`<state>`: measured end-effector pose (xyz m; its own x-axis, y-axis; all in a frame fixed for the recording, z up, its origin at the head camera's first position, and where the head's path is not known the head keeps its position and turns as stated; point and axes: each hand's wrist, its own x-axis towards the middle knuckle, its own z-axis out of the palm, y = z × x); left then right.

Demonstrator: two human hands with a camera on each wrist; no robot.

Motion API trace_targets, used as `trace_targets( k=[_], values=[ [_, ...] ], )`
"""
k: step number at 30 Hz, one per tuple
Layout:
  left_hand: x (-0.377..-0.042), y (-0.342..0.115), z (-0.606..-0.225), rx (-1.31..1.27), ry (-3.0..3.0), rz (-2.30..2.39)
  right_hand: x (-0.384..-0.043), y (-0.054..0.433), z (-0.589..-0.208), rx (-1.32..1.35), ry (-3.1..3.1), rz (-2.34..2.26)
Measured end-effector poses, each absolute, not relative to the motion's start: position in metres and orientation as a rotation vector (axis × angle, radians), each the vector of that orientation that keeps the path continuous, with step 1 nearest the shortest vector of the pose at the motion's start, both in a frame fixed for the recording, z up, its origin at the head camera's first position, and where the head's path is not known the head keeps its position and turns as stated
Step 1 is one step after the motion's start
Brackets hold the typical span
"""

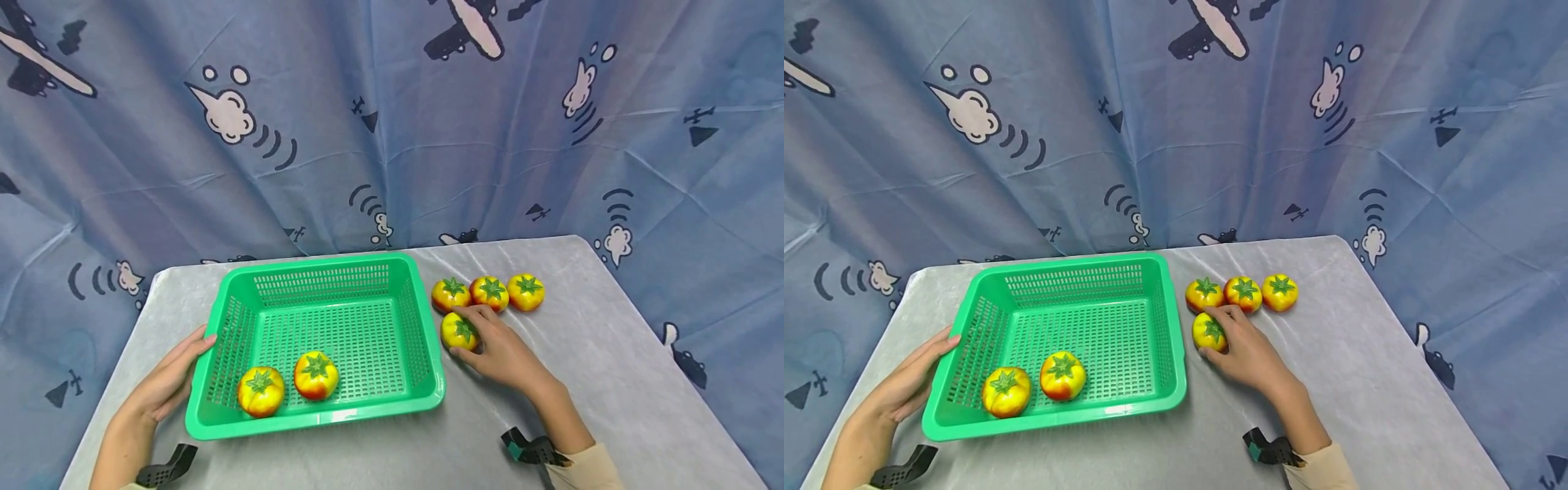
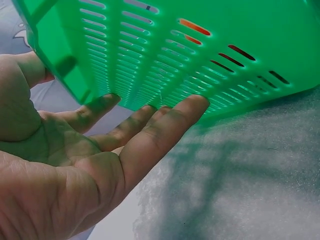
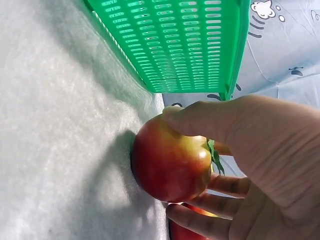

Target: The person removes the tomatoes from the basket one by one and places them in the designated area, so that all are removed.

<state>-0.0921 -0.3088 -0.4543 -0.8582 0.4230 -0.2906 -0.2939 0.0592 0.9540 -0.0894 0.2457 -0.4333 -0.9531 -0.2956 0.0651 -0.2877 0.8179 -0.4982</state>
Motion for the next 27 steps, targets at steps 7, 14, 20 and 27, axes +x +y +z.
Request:
trace_targets(
  k=[7, 14, 20, 27],
  values=[
    [-0.0924, -0.3089, -0.4536, 0.118, 1.834, 1.853, -0.0882, 0.2448, -0.4319, -0.492, 2.972, -0.811],
    [-0.0907, -0.3089, -0.4553, 0.130, 1.822, 1.859, -0.0874, 0.2448, -0.4316, -0.494, 2.978, -0.806],
    [-0.0912, -0.3085, -0.4554, 0.130, 1.822, 1.856, -0.0878, 0.2450, -0.4315, -0.487, 2.978, -0.799],
    [-0.0909, -0.3090, -0.4558, 0.116, 1.845, 1.841, -0.0882, 0.2436, -0.4318, -0.445, 2.990, -0.791]
  ],
)
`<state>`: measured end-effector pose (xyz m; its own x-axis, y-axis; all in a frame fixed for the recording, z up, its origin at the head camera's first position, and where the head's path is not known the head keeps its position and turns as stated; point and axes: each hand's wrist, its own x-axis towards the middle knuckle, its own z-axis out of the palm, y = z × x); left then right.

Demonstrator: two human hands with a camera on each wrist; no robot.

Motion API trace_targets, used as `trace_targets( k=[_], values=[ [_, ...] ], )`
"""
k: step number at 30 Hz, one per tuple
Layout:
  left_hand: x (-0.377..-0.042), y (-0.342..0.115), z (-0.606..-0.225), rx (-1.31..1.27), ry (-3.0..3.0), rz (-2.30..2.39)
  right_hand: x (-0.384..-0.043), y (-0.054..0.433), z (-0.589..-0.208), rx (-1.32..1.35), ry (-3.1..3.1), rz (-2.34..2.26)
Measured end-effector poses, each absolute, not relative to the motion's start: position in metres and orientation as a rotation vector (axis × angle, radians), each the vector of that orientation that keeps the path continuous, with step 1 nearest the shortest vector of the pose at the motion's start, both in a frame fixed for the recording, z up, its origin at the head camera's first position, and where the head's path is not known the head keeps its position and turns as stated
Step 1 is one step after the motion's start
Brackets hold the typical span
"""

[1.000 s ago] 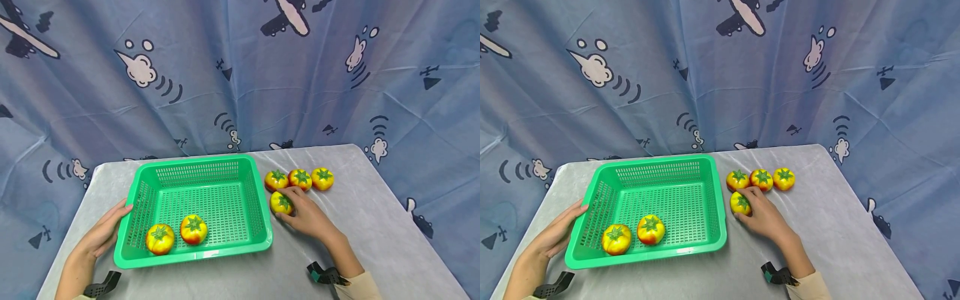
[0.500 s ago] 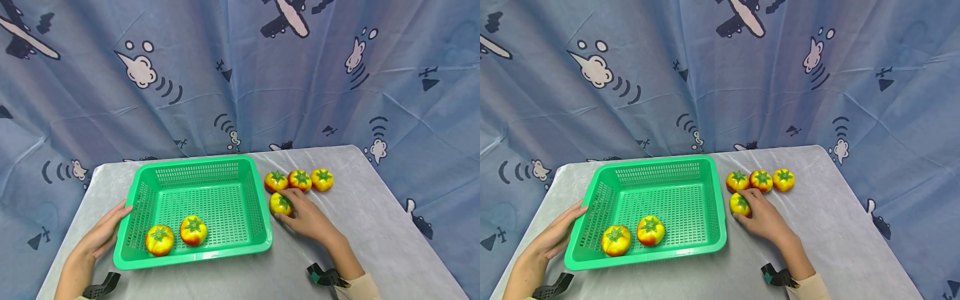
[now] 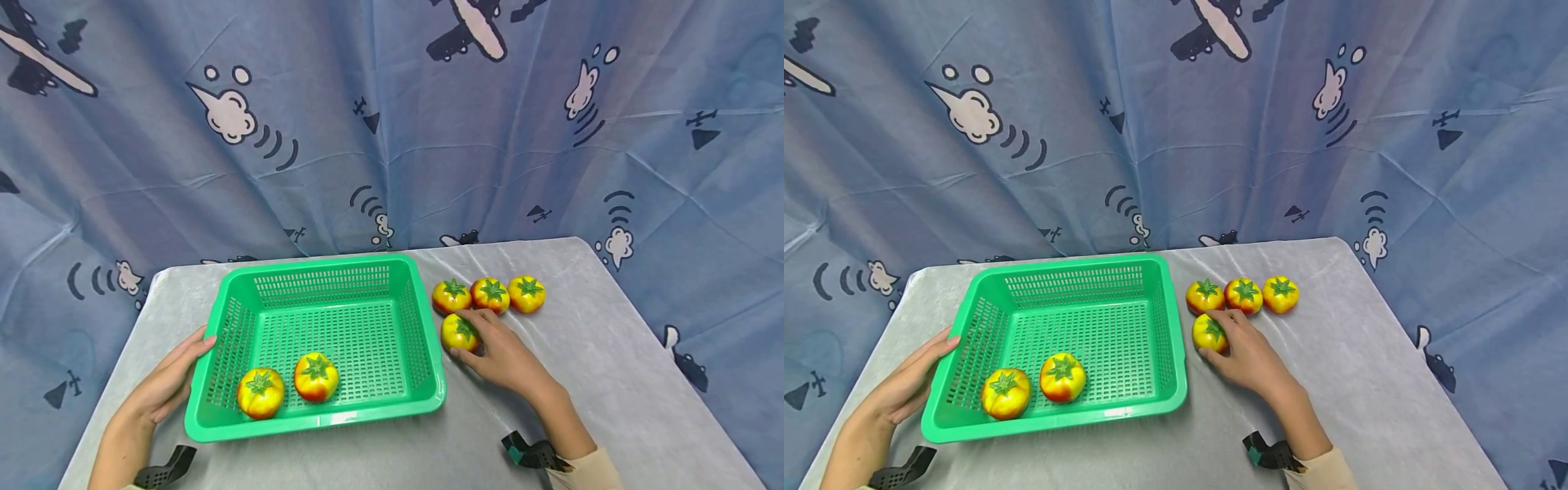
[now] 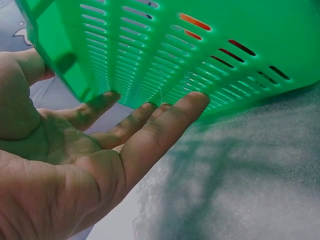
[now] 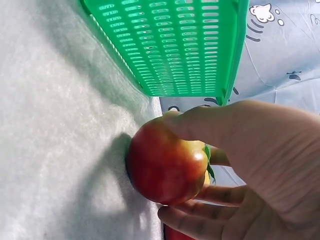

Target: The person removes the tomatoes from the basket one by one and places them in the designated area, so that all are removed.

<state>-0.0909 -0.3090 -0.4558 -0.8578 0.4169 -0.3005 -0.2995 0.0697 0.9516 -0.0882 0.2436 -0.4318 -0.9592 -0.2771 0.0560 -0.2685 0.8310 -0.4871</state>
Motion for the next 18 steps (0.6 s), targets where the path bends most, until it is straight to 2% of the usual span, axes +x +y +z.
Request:
trace_targets(
  k=[18],
  values=[
    [-0.091, -0.310, -0.457, 0.159, 1.806, 1.861, -0.083, 0.245, -0.420, -0.435, 3.024, -0.708]
  ],
)
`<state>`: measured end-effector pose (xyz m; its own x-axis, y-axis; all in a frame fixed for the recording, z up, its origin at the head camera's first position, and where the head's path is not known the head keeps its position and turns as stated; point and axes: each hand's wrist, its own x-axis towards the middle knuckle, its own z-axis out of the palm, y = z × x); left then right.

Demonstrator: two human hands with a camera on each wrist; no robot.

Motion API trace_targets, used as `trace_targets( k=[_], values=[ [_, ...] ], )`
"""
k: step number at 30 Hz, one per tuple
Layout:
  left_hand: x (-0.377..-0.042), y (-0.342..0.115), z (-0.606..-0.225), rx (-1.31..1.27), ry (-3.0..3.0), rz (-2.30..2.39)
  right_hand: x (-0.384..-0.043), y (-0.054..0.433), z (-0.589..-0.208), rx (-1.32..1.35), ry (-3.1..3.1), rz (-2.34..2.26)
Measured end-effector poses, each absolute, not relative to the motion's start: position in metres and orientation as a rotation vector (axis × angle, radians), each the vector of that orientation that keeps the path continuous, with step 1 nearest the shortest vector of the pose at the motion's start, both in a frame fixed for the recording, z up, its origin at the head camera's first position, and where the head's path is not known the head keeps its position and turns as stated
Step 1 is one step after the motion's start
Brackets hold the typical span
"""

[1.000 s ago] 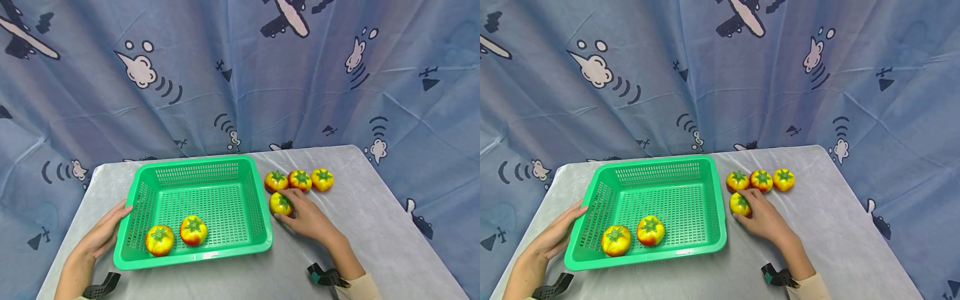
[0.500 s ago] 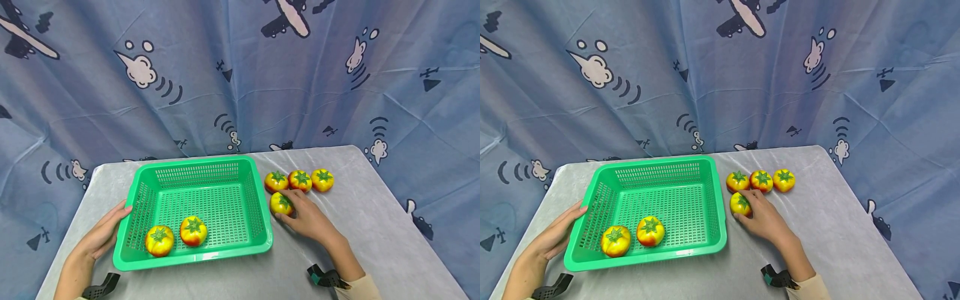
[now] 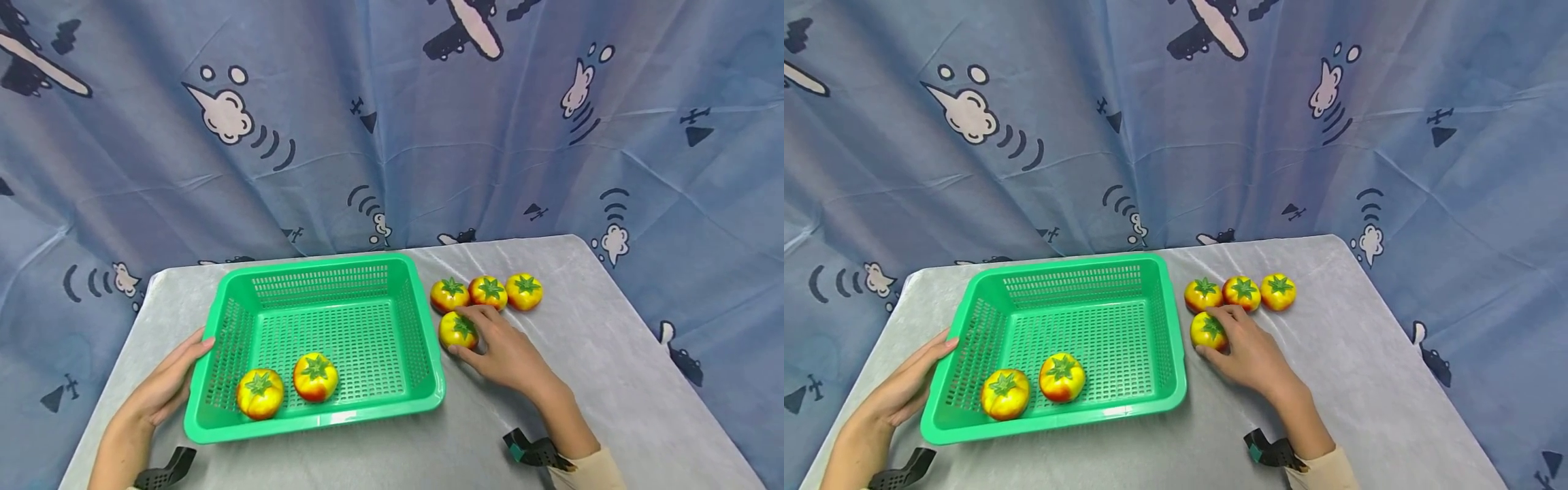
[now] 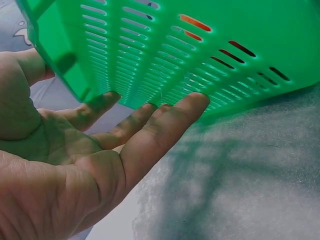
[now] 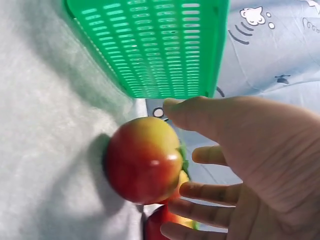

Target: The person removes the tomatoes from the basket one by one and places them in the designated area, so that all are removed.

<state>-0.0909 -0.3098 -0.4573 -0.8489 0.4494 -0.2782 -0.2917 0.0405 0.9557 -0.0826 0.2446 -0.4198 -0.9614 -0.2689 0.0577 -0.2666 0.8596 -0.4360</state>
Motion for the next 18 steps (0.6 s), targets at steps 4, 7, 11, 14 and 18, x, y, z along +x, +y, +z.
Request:
trace_targets(
  k=[4, 7, 11, 14, 18],
  values=[
    [-0.091, -0.310, -0.457, 0.187, 1.801, 1.862, -0.082, 0.243, -0.413, -0.427, 3.039, -0.736],
    [-0.090, -0.310, -0.456, 0.172, 1.817, 1.848, -0.082, 0.240, -0.407, -0.438, 3.047, -0.757],
    [-0.091, -0.310, -0.454, 0.160, 1.837, 1.830, -0.083, 0.235, -0.397, -0.482, 3.072, -0.786],
    [-0.091, -0.311, -0.453, 0.177, 1.821, 1.836, -0.083, 0.230, -0.389, -0.523, 3.081, -0.818],
    [-0.092, -0.311, -0.453, 0.179, 1.816, 1.850, -0.083, 0.224, -0.381, -0.559, 3.060, -0.870]
  ],
)
